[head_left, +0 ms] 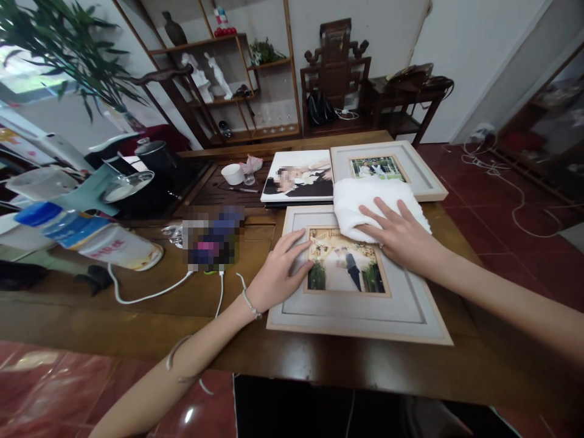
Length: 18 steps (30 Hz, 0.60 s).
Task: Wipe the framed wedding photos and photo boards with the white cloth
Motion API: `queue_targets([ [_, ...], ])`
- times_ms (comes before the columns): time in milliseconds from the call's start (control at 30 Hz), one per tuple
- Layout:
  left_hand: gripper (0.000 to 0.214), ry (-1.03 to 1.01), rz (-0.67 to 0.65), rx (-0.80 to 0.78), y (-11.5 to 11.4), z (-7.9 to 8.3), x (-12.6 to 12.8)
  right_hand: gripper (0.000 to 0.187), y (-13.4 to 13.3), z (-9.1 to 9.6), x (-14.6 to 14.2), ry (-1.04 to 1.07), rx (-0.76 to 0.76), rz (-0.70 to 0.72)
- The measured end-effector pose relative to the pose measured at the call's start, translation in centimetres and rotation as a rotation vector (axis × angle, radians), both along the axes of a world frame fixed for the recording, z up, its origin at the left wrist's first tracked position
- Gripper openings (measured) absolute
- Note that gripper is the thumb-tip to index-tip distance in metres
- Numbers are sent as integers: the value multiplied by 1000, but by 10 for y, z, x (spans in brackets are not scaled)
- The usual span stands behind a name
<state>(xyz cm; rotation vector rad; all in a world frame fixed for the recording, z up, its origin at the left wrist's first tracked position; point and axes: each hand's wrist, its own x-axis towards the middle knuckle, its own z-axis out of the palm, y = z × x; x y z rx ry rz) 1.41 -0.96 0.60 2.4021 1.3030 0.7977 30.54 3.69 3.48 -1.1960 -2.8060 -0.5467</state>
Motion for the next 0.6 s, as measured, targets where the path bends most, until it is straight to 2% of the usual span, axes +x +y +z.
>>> queue_targets([
  [200,39,94,69,-60,-8,2,4,56,-2,-6,2,-1,17,5],
  [333,37,53,55,-34,-9,1,4,52,-13,-3,-1,-16,21,14],
  [500,28,-97,16,-20,-10,1,4,50,-51,1,-5,-1,-44,9],
  [600,30,-85,-14,-34,-13,2,7,53,-86,1,-7,77,-52,14],
])
